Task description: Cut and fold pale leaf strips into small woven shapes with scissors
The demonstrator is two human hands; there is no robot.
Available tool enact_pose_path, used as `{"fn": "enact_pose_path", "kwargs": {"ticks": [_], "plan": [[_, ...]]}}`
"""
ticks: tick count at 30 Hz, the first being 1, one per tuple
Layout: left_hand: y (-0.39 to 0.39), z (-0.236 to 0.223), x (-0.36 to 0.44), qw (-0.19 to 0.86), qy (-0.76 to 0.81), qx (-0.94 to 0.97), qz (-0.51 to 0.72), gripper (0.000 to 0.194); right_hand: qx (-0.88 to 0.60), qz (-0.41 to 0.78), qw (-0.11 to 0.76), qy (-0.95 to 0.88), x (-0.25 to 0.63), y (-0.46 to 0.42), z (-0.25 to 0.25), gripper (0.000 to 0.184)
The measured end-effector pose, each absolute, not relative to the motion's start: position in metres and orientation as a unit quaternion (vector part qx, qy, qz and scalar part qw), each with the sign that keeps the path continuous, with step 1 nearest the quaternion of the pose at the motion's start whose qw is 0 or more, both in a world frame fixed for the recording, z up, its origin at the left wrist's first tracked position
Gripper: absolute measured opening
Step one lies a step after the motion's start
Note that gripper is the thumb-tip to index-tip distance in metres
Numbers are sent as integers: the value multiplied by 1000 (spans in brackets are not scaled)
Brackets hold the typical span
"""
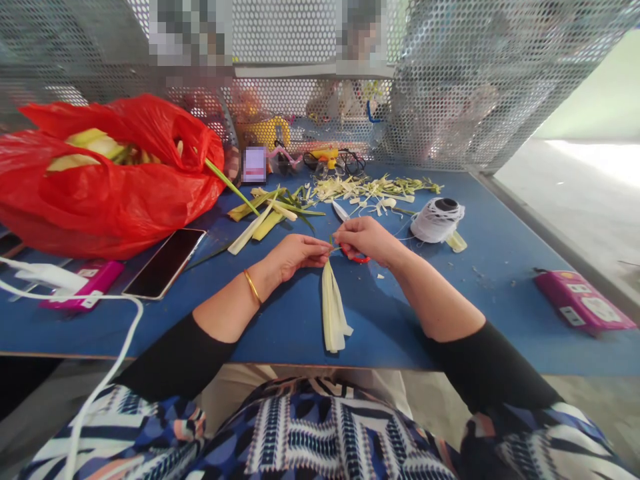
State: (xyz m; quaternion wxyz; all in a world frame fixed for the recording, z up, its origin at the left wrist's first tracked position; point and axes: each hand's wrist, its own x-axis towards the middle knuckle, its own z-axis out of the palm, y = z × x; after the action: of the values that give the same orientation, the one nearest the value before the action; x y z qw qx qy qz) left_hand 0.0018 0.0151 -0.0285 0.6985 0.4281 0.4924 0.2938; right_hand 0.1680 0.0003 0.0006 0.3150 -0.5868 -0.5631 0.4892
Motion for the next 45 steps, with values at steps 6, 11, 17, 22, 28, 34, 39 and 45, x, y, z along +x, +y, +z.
{"fn": "enact_pose_path", "kwargs": {"ticks": [6,11,17,22,28,34,39,45], "plan": [[14,-30,2,687,472,479,275,17,-568,498,326,-568,157,-2,-8,29],[13,-30,2,688,460,498,257,19,-581,501,335,-546,154,-2,-11,27],[13,-31,2,667,448,519,290,24,-605,417,397,-550,163,6,-15,15],[13,-28,2,646,425,525,356,28,-557,339,410,-638,167,0,-2,26],[13,-26,3,632,419,524,388,37,-485,348,362,-716,161,-10,2,26],[16,-29,1,640,404,511,407,33,-526,354,380,-673,163,2,-16,23],[17,-32,0,643,390,520,406,33,-514,363,347,-695,166,6,-18,16],[18,-33,1,654,387,510,403,34,-555,340,323,-687,164,4,-13,11]]}}
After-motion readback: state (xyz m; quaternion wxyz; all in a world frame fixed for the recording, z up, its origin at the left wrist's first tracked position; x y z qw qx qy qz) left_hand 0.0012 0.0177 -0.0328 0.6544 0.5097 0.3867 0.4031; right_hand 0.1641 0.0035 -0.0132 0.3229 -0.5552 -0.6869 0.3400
